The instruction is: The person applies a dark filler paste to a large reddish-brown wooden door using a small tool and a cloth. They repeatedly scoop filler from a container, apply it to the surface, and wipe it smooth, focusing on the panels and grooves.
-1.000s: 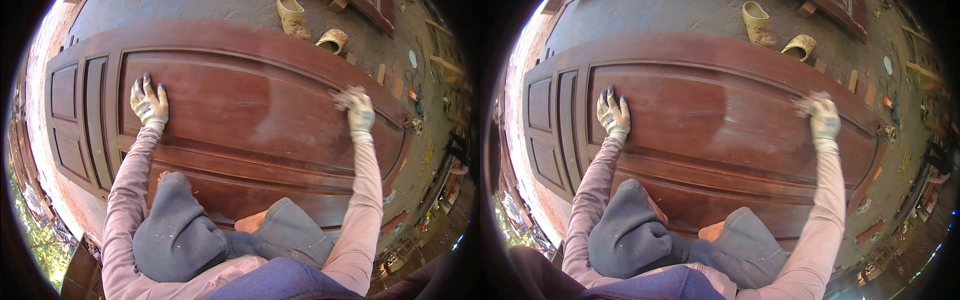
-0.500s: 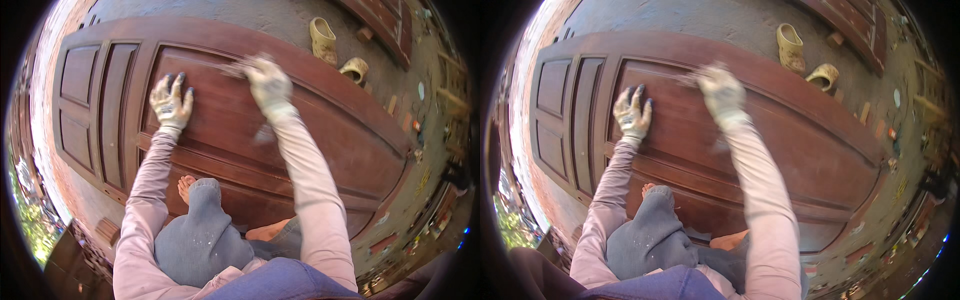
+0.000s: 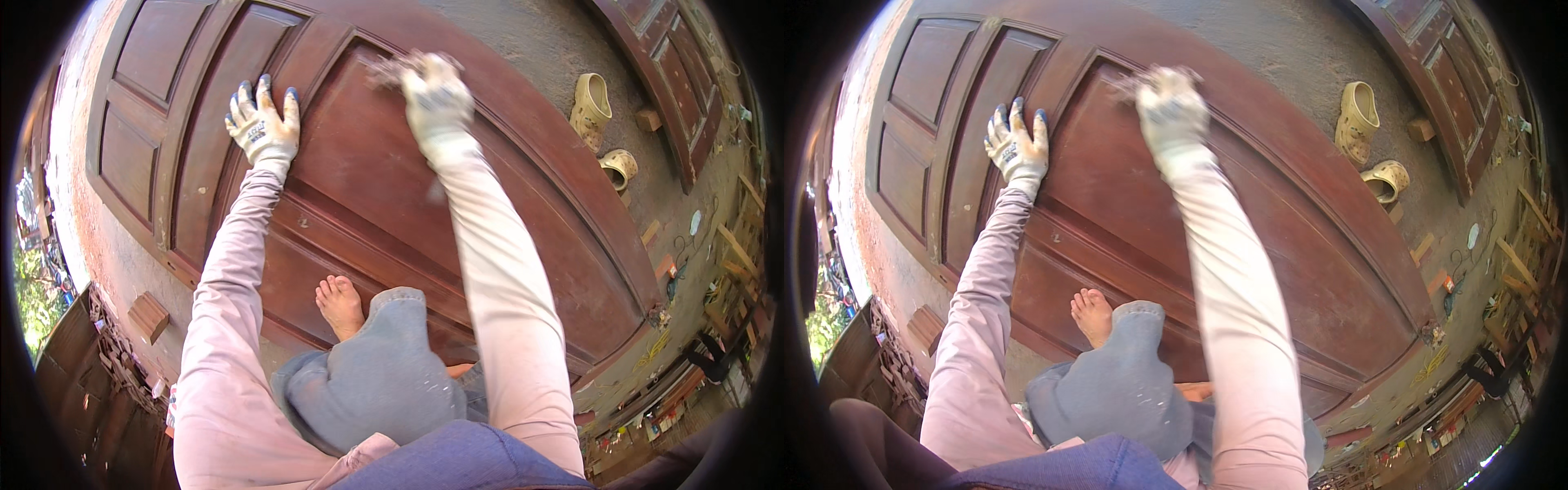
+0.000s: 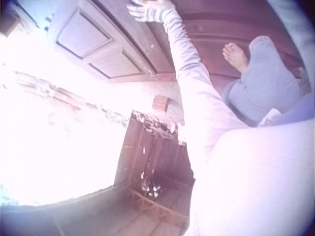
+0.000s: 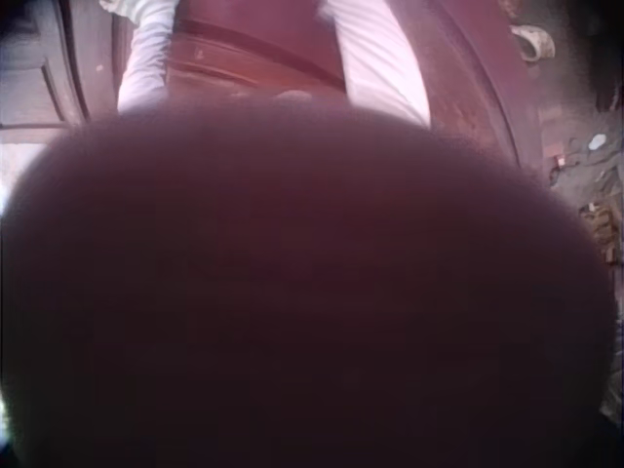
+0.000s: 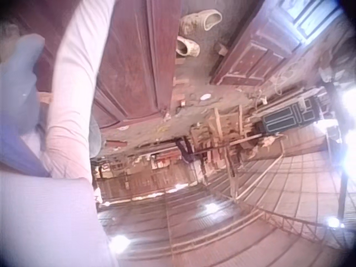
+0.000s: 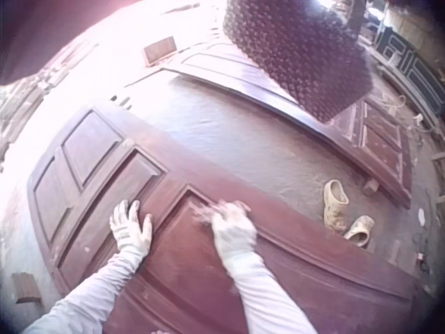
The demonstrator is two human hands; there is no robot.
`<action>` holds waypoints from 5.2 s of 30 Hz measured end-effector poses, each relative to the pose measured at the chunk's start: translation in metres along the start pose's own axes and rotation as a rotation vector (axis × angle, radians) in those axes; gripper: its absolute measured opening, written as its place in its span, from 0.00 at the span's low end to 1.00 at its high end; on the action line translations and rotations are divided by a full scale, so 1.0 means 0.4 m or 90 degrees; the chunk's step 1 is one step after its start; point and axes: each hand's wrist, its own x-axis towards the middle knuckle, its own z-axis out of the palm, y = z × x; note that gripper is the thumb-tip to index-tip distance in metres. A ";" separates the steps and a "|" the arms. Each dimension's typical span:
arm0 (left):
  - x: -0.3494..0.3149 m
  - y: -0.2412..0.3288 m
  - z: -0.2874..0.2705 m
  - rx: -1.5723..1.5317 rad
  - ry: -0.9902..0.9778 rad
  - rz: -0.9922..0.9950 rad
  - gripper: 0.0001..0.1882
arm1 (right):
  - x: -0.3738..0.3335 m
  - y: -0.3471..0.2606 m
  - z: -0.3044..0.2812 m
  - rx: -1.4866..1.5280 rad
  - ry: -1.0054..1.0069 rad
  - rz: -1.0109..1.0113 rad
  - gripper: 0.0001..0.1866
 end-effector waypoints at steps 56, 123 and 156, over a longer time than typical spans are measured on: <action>0.003 -0.011 -0.039 -0.005 -0.073 0.009 0.36 | -0.239 0.193 -0.197 0.067 -0.254 0.082 0.27; -0.064 0.036 -0.051 -0.267 -0.032 0.298 0.29 | -0.773 0.126 -0.650 0.450 -0.217 0.641 0.11; -0.162 -0.021 -0.090 -0.260 -0.055 0.140 0.16 | -0.945 0.080 -0.619 0.705 -0.240 0.752 0.12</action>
